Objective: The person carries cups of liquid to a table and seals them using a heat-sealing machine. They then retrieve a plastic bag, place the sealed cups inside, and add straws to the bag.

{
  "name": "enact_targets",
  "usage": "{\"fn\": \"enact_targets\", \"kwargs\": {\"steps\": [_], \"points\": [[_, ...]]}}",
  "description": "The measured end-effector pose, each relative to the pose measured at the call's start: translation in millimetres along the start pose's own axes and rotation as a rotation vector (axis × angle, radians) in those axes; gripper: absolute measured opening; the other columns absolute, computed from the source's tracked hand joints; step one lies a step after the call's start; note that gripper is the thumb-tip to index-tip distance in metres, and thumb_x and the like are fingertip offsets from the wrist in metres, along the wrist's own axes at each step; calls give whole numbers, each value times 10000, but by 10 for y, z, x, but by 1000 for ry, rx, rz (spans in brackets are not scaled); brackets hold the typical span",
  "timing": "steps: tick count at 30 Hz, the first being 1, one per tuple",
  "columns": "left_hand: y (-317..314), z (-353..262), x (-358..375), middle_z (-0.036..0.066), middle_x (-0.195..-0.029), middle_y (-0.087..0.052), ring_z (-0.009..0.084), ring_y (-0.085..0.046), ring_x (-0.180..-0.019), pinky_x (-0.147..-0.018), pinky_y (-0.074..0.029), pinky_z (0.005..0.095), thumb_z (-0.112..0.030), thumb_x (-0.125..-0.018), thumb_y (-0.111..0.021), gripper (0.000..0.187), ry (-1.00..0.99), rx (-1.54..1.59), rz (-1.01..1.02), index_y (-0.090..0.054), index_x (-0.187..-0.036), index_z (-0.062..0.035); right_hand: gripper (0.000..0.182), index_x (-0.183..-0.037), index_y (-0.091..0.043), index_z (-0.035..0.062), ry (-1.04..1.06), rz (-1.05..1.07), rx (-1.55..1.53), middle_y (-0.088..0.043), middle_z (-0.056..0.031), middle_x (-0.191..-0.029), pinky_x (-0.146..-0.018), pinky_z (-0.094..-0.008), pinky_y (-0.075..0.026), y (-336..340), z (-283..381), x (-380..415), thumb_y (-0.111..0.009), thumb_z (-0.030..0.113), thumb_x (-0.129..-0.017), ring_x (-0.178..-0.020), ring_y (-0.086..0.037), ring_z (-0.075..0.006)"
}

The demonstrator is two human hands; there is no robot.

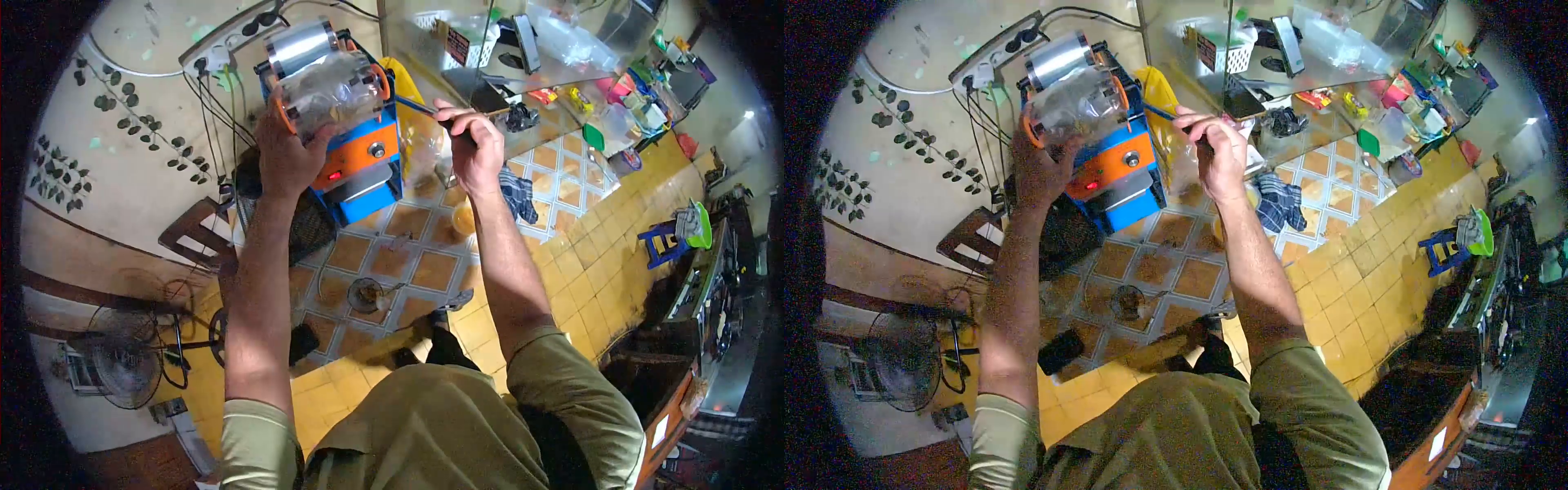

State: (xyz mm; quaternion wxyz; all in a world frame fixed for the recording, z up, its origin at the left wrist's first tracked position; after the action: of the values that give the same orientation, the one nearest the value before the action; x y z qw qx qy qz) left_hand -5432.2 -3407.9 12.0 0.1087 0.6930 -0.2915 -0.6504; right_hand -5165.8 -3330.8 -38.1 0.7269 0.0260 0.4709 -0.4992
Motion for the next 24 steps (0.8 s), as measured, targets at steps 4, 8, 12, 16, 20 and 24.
{"fn": "enact_targets", "kwargs": {"steps": [4, 8, 12, 16, 20, 24], "points": [[-52, 29, 15, 250, -1266, -447, 414, -453, -1165, -989, -339, 508, -389, -775, -722, 888, -8, -24, 83, -253, -1409, 19, 320, -794, -565, -22, -17, 49, 38, -641, -252, -1035, -1071, -515, -303, 22, 14, 13, -441, 240, -931, -1175, -512, -393], [-25, -45, 8, 261, -1273, -437, 421, -438, -1189, -1012, -328, 505, -393, -792, -708, 868, -62, -128, 95, -258, -1404, 26, 317, -732, -574, -23, -26, 16, 57, -663, -207, -1001, -1038, -456, -354, 47, 2, 22, -373, 152, -905, -1134, -549, -341], [-68, 8, 68, 263, -1297, -414, 417, -428, -1198, -1019, -323, 504, -380, -820, -687, 841, 42, -7, 100, -253, -1410, 34, 289, -732, -584, -20, -22, 47, 78, -661, -190, -983, -1022, -446, -372, 49, 7, 39, -394, 128, -893, -1108, -563, -331], [-75, 6, 54, 258, -1324, -377, 415, -398, -1221, -1020, -327, 484, -277, -804, -715, 848, 87, -27, 161, -230, -1425, 34, 414, -741, -589, -9, -10, 101, 98, -655, -175, -949, -1006, -452, -378, 44, 51, 28, -447, 301, -978, -1093, -554, -327], [-62, -73, 48, 257, -1448, -253, 397, -403, -1238, -1048, -322, 438, -263, -846, -668, 658, -3, -71, 113, -365, -1343, 45, 400, -745, -582, -6, 23, 126, 104, -643, -164, -900, -974, -456, -399, 50, 72, 7, -442, 288, -978, -1044, -572, -339], [-106, 29, 124, 260, -1411, -255, 405, -353, -1259, -1057, -291, 466, -166, -815, -680, 758, 159, 42, 202, -252, -1396, 63, 370, -753, -571, 2, 54, 140, 198, -628, -147, -850, -949, -469, -407, 77, 14, 11, -419, 254, -977, -1018, -587, -337]]}}
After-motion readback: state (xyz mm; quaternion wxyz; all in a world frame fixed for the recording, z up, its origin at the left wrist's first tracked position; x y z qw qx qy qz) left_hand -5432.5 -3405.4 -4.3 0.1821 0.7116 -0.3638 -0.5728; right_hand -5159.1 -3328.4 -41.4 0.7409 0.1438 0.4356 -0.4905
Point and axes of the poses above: each hand's wrist, its own x-axis away from the middle knuckle, its own y-axis out of the back of the hand, z = x × y, the point moved 4 cm from there along -x, towards the middle knuckle
